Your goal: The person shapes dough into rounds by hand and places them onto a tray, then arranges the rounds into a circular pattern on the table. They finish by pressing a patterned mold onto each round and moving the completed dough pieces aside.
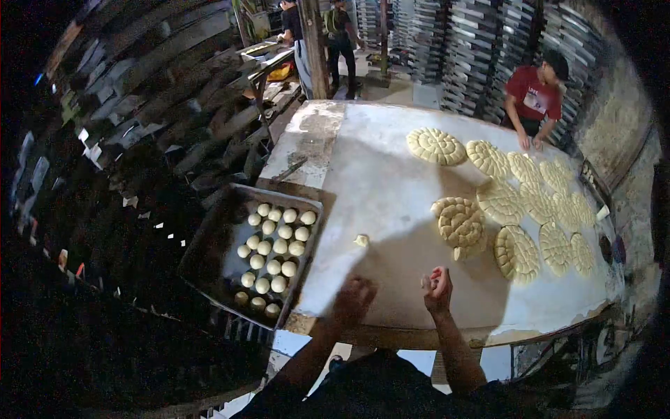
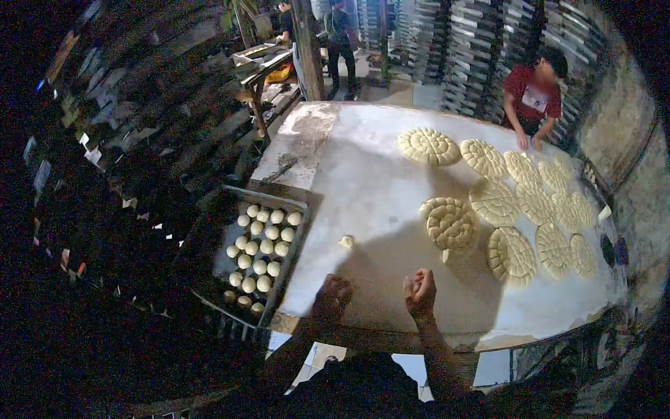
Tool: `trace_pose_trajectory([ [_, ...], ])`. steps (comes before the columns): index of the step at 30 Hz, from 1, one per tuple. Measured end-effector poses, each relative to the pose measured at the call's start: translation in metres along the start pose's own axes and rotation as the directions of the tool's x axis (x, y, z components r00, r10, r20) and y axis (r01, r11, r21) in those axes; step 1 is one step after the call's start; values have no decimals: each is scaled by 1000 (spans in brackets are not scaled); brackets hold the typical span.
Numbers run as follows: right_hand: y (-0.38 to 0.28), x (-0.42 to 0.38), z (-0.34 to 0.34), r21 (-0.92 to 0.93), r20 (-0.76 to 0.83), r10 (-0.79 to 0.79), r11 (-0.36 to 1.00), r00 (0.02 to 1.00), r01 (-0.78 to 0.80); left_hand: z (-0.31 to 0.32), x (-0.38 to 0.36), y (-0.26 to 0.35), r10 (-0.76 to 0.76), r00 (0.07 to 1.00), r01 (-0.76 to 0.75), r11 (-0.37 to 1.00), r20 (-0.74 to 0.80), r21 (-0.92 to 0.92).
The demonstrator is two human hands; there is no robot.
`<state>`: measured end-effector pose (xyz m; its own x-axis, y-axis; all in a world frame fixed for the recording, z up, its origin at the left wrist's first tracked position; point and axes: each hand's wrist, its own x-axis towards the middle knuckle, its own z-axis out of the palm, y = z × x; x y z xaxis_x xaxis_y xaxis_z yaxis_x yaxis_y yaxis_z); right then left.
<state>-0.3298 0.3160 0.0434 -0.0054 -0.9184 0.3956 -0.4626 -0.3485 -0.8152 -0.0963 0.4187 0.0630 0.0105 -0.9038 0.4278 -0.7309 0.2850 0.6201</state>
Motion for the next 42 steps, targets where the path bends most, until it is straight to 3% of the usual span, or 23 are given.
trace_pose_trajectory([
  [2, 71, -21, -14, -65, 264, -233, 964, 936, 259, 27, -32, -26, -88, 996, 84, 989, 33, 122],
  [5, 116, -41, -55, -134, 515, -470, 782, 717, 608, 32, -84, -76, 46, 861, -263, 893, 507, 365],
  [7, 97, -8, -79, -115, 593, -563, 649, 576, 752, -8, -45, -52, -333, 732, 32, 888, 594, 458],
  [8, 86, 10, -79, -82, 627, -595, 592, 504, 801, -1, -41, -79, -436, 612, -63, 804, 659, 591],
  [9, 100, 17, -60, -173, 637, -481, 672, 602, 720, -15, -7, -50, -184, 856, -162, 792, 483, 589],
  [12, 76, 45, 3, -176, 640, -416, 739, 646, 650, 33, 43, -60, -104, 994, 69, 841, 36, 537],
  [13, 67, 45, 17, -174, 659, -416, 726, 627, 665, 58, 53, -55, -273, 962, 256, 882, -14, 396],
  [14, 87, 25, 47, -384, 722, -490, 303, 488, 872, 80, 60, -51, -440, 897, 436, 868, -38, 236],
  [16, 115, -23, 59, -376, 758, -540, 96, 365, 922, 118, 27, -53, -458, 887, 436, 874, 61, 215],
  [17, 113, -43, 45, -213, 699, -582, 383, 414, 899, 103, 26, -19, -244, 959, 140, 848, 142, 511],
  [18, 108, -46, 38, -6, 638, -605, 614, 476, 789, 89, 16, -10, -258, 912, 21, 804, 317, 594],
  [19, 116, -34, 27, 26, 653, -620, 592, 435, 805, 75, 5, -1, -264, 836, -121, 767, 482, 630],
  [20, 131, -21, 7, 62, 671, -630, 575, 392, 816, 65, -15, -19, -418, 619, -18, 839, 665, 545],
  [23, 106, 61, -28, -17, 884, -371, 581, 283, 814, 64, 20, -45, -321, 893, 97, 821, 315, 563],
  [26, 88, 91, 26, -147, 588, -425, 781, 689, 607, 56, 55, -87, -264, 963, 249, 796, -54, 552],
  [29, 66, 62, 66, -159, 536, -345, 855, 770, 494, 86, 44, -106, -458, 888, 438, 815, -41, 380],
  [30, 63, 50, 60, -128, 572, -400, 819, 716, 560, 91, 35, -98, -488, 872, 458, 844, 46, 279],
  [31, 63, 38, 49, -97, 604, -451, 777, 657, 622, 96, 22, -81, -260, 962, 274, 907, -88, 321],
  [33, 100, 17, 33, 115, 690, -500, 790, 523, 602, 103, -35, -112, -352, 934, 341, 930, -64, -138],
  [35, 110, 41, 7, 91, 649, -510, 789, 564, 608, 74, -59, -129, -440, 860, 370, 886, 259, 278],
  [37, 126, 71, 11, -82, 693, -370, 812, 619, 578, 30, -28, -124, -373, 907, 215, 810, 197, 546],
  [40, 100, 96, 65, -269, 447, -314, 846, 838, 460, 25, 35, -122, -130, 971, 209, 867, -198, 452],
  [42, 65, 86, 92, -326, 308, -158, 909, 938, 260, 70, 39, -130, -238, 946, 298, 905, -220, 303],
])
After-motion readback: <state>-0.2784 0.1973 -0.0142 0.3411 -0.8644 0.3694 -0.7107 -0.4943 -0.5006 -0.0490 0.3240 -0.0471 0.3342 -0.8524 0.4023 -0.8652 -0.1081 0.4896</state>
